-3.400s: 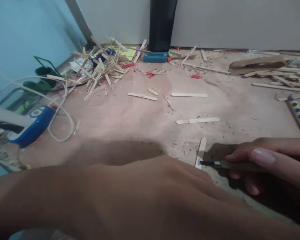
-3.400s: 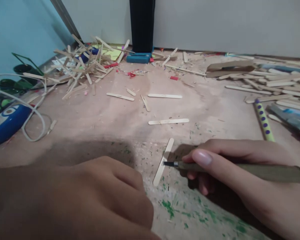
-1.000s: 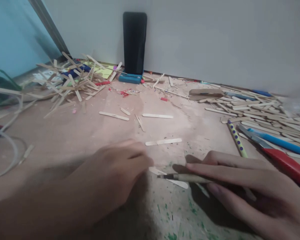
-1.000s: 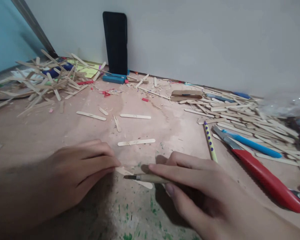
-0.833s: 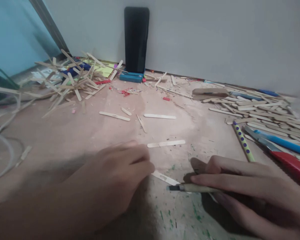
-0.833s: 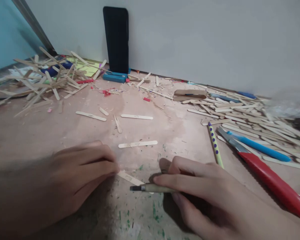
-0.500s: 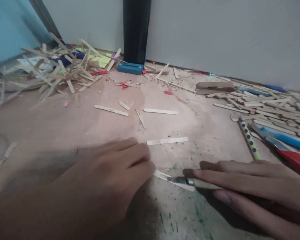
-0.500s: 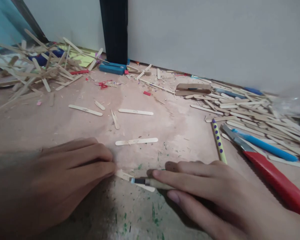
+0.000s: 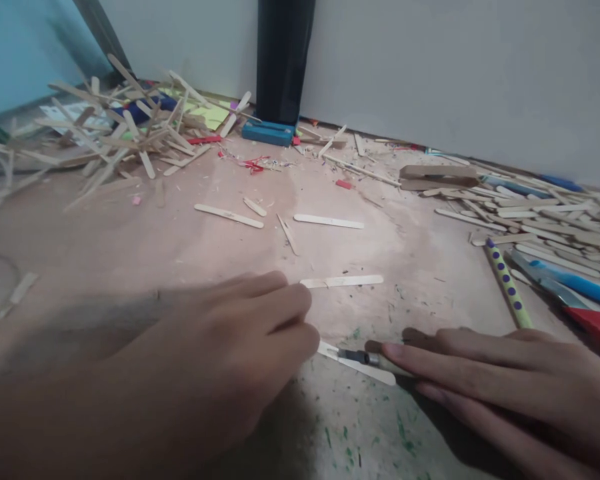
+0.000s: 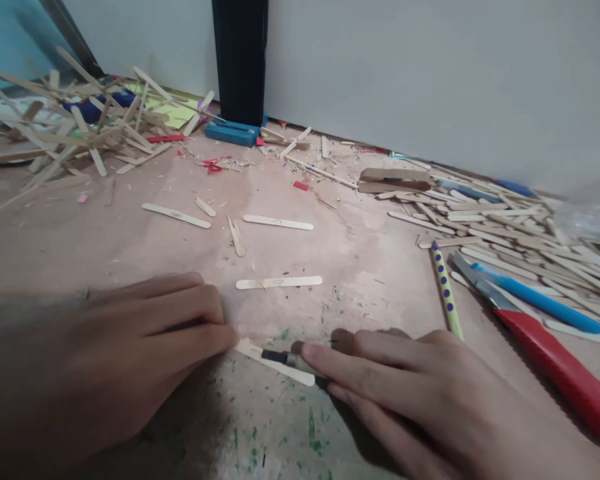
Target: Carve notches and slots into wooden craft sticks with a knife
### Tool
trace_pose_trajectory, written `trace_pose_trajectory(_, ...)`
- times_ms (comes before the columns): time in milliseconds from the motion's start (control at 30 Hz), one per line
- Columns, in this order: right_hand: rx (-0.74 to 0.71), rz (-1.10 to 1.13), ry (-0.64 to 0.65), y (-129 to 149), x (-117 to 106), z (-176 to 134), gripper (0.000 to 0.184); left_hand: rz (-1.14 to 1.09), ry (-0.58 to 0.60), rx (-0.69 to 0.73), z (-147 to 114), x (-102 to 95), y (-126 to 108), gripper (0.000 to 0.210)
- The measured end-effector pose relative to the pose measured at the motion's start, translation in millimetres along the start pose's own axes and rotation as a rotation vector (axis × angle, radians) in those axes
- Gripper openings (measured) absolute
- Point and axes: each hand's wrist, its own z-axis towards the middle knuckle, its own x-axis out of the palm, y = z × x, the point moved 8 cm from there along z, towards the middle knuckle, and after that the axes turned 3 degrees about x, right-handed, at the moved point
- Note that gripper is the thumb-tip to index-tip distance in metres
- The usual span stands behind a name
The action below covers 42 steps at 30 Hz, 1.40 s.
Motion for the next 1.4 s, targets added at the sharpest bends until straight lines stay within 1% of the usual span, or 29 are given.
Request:
trace_pose_trajectory(100,-0.058,-0.07,0.085,4,7,3,0.061,0.001,0.005,0.007,0,0.6,-2,0.041)
trace_pose_trajectory(233,-0.06,-0.045,0.119,9,7,9,0.066,-0.014,0.01,-0.001,0,1.8,0,0.04)
trace_pose_trajectory(300,-0.046,-0.055,0.11,10,8,11,0.068,-0.013,0.015,-0.005,0,2.3,1,0.042)
trace_pose_trajectory(367,-0.045,-0.048,0.071,12,7,11,0.066,-0.007,0.009,0.004,1,1.8,0,0.042)
trace_pose_trajectory(467,-0.046,0.019,0.012,13,9,11,0.061,-0.013,-0.005,0.0,1,1.1,0,0.043)
trace_pose_trajectory(600,-0.058,0.066,-0.035,18,8,15,0.061,-0.003,-0.013,0.016,5,1.3,-1,0.045)
trace_pose_trajectory(733,-0.051,0.088,-0.011,24,6,24,0.057,-0.011,-0.058,0.031,8,-1.0,-2,0.046)
trace_pose_trajectory(833,-0.052,0.075,0.014,29,5,31,0.054,-0.015,-0.052,0.04,8,0.9,-2,0.045)
trace_pose_trajectory(933,-0.063,0.095,0.001,31,3,34,0.05,-0.021,-0.048,0.014,8,0.7,1,0.046)
trace_pose_trajectory(1133,-0.057,0.108,-0.01,30,2,36,0.051,0.002,0.021,0.006,8,-0.4,0,0.046)
trace_pose_trajectory(1267,-0.109,0.075,-0.007,38,0,36,0.053,-0.008,0.018,-0.005,9,-0.1,1,0.045)
trace_pose_trajectory(1400,-0.102,0.059,-0.031,36,0,34,0.052,-0.048,0.032,-0.021,10,0.9,3,0.045)
